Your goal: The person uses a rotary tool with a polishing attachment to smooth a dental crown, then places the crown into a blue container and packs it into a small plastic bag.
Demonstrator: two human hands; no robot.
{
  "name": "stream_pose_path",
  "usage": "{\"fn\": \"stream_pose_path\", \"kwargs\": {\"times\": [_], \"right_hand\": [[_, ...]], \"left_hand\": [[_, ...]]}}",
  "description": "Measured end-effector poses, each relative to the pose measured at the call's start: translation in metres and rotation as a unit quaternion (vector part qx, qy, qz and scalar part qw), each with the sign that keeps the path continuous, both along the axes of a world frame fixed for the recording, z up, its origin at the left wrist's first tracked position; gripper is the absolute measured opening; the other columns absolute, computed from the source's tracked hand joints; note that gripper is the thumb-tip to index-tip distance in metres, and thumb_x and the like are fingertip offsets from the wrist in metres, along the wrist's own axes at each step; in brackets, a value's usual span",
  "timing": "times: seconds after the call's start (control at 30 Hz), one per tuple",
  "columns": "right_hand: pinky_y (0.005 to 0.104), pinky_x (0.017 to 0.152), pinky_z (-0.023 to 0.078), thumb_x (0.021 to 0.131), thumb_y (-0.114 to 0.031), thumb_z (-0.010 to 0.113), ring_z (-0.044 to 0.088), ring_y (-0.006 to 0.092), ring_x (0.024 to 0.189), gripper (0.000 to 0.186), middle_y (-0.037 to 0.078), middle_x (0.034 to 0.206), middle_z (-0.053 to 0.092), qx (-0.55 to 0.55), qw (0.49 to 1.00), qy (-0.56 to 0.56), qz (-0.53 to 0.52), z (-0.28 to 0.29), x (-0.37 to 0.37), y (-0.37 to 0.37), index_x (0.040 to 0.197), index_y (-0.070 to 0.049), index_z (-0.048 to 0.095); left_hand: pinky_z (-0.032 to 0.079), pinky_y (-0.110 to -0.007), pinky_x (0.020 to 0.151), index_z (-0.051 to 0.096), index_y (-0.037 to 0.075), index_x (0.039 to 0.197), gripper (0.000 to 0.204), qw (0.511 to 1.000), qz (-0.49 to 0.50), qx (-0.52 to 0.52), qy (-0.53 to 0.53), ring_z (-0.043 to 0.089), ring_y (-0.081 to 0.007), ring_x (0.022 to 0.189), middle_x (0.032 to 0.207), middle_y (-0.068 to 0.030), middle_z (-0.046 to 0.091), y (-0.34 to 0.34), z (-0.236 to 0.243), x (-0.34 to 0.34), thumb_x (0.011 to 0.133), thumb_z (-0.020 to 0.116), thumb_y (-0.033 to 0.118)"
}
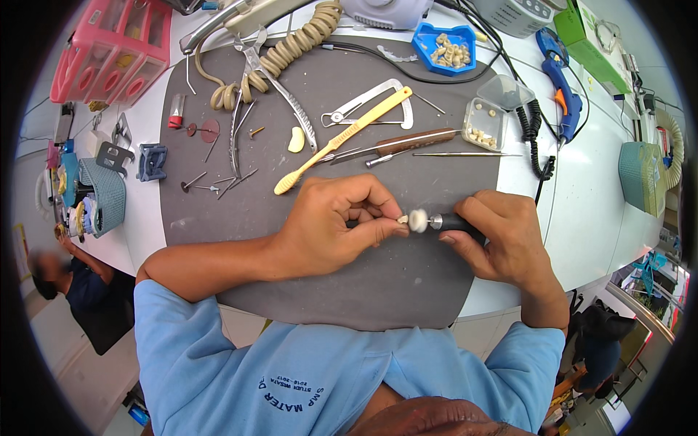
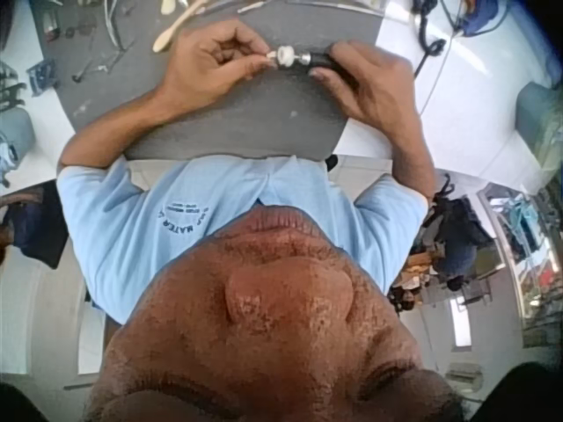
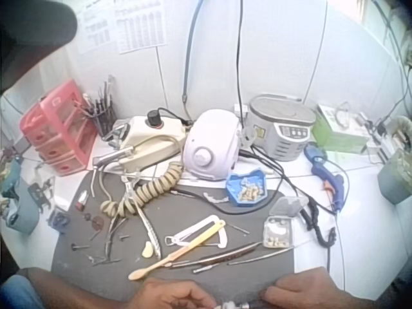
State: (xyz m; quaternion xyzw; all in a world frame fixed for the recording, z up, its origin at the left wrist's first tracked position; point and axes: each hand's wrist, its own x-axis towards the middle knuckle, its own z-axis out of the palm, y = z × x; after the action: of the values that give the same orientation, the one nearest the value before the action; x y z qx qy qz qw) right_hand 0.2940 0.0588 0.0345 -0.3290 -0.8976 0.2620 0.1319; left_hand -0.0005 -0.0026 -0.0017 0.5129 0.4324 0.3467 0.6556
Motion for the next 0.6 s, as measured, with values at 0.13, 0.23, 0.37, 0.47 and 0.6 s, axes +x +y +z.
{"fn": "stream_pose_path", "kwargs": {"times": [0.13,0.23,0.37,0.47,0.6], "right_hand": [[0.0426,0.052,0.045,0.092,-0.035,0.091,0.060,0.0264,0.058,0.035,0.005,0.071,0.055,0.015,1.000,0.002,0.006,-0.0029,-0.0007,-0.0010,0.092,-0.009,0.068],[0.0421,0.052,0.045,0.092,-0.036,0.091,0.060,0.0256,0.057,0.035,0.005,0.071,0.054,0.025,1.000,-0.003,0.009,-0.0028,-0.0014,-0.0015,0.092,-0.009,0.068],[0.0419,0.052,0.045,0.093,-0.038,0.090,0.059,0.0247,0.057,0.036,0.004,0.071,0.054,0.027,1.000,-0.008,0.006,-0.0025,-0.0019,-0.0017,0.093,-0.010,0.068],[0.0419,0.052,0.045,0.093,-0.038,0.090,0.059,0.0245,0.057,0.036,0.004,0.071,0.054,0.028,1.000,-0.007,0.004,-0.0026,-0.0021,-0.0020,0.093,-0.010,0.068],[0.0418,0.052,0.045,0.093,-0.038,0.090,0.060,0.0246,0.058,0.036,0.004,0.071,0.054,0.025,1.000,-0.001,0.007,-0.0032,-0.0018,-0.0013,0.093,-0.010,0.068]], "left_hand": [[0.065,-0.026,0.073,0.068,-0.007,0.110,0.009,1.000,-0.007,0.007,-0.009,0.081,-0.0159,0.099,0.110,-0.0160,0.080,0.0002,-0.0024,-0.0015,0.106,0.076,-0.006],[0.064,-0.026,0.072,0.068,-0.007,0.109,0.009,1.000,-0.007,0.015,-0.013,0.080,-0.0156,0.097,0.110,-0.0165,0.080,-0.0001,-0.0026,-0.0008,0.106,0.076,-0.007],[0.064,-0.026,0.072,0.068,-0.007,0.108,0.009,1.000,-0.005,0.021,-0.010,0.080,-0.0153,0.096,0.110,-0.0167,0.079,0.0001,-0.0015,-0.0009,0.105,0.077,-0.007],[0.063,-0.026,0.071,0.068,-0.008,0.108,0.009,1.000,-0.011,0.024,-0.004,0.080,-0.0155,0.096,0.110,-0.0170,0.079,-0.0001,-0.0028,-0.0018,0.105,0.076,-0.008],[0.063,-0.026,0.071,0.068,-0.008,0.108,0.009,1.000,-0.005,0.025,-0.009,0.080,-0.0158,0.096,0.110,-0.0176,0.079,0.0001,-0.0018,-0.0014,0.105,0.076,-0.008]]}}
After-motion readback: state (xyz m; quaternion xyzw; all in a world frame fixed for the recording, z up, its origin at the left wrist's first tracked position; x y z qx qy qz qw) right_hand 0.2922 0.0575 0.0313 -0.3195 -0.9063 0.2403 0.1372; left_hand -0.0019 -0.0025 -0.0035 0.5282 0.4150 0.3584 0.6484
